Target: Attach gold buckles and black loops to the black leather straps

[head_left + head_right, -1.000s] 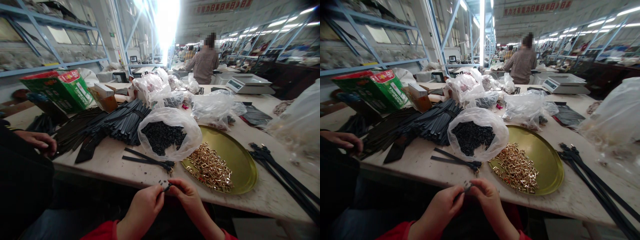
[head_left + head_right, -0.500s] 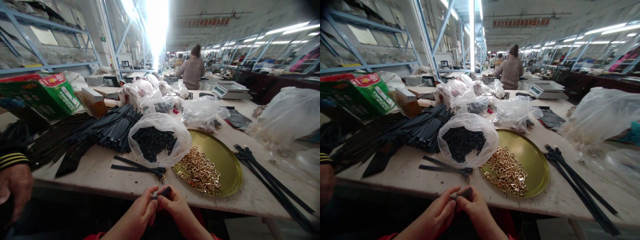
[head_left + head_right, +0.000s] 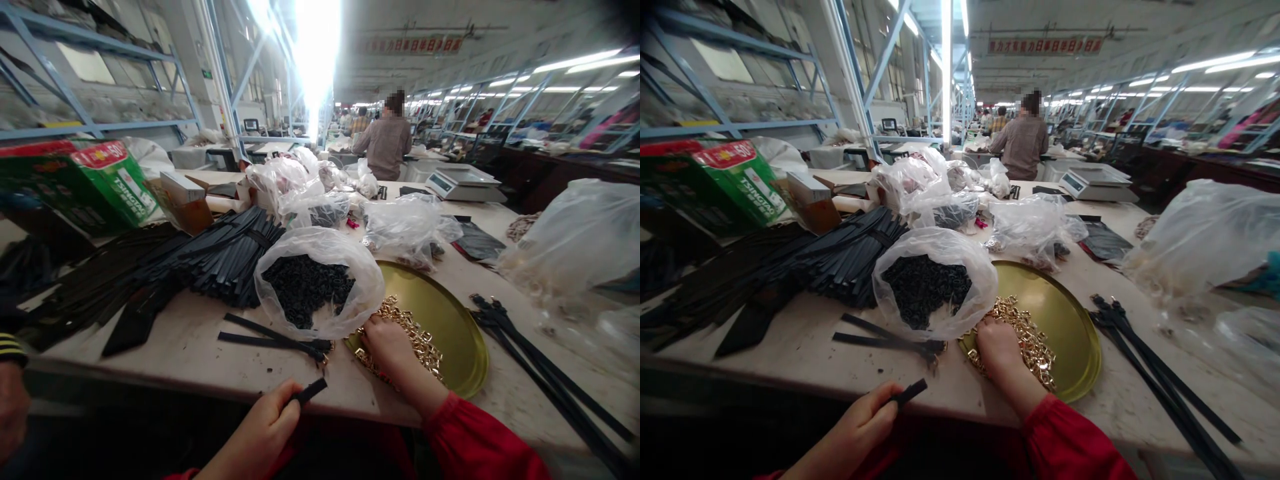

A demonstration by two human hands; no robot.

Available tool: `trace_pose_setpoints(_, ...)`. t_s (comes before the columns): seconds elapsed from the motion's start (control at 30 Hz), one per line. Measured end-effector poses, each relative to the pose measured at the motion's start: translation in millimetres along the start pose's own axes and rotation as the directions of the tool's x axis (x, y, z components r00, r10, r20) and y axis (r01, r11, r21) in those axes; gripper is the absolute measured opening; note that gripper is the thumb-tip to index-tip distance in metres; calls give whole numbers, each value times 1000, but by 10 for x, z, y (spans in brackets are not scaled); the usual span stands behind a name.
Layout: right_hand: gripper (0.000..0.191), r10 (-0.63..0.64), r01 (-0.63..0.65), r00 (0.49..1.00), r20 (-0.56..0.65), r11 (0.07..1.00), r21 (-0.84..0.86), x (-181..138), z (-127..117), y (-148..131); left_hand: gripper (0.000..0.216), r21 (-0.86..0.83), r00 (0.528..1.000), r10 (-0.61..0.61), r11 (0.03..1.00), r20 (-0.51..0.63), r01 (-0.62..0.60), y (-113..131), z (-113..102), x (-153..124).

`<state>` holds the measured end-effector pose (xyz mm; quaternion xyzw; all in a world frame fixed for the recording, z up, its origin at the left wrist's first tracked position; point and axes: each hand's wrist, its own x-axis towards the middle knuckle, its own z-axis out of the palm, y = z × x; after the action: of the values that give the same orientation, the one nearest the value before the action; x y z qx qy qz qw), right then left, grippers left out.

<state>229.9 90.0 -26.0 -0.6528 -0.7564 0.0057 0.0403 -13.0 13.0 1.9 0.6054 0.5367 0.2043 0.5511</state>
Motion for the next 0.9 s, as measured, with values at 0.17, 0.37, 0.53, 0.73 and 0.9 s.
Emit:
trace_pose_setpoints(0.17, 26, -49, 48, 999, -16, 998, -33, 22, 40, -141, 25, -93, 997, 4, 996, 76, 3, 31, 17, -4)
trace_pose_setpoints(0.37, 25, -90, 94, 992, -92, 995, 35, -151, -162, -33, 33, -195, 998, 10, 981, 54, 1, 102, -5, 30)
trace_pose_setpoints(0.53, 10, -28, 184, 975, -222, 663, 725, -551, -296, -361, 34, -291, 999, -43, 956, 3, 42, 327, 75, 65)
trace_pose_setpoints(0.73, 10, -58, 280, 957, -283, 430, 858, -797, -280, -757, 30, -452, 983, -77, 880, 169, 147, 381, 89, 76)
trace_pose_setpoints(0.9, 18, -135, 414, 907, -400, 471, 779, -754, -187, -781, 27, -561, 959, -136, 787, 248, 257, 310, 74, 58)
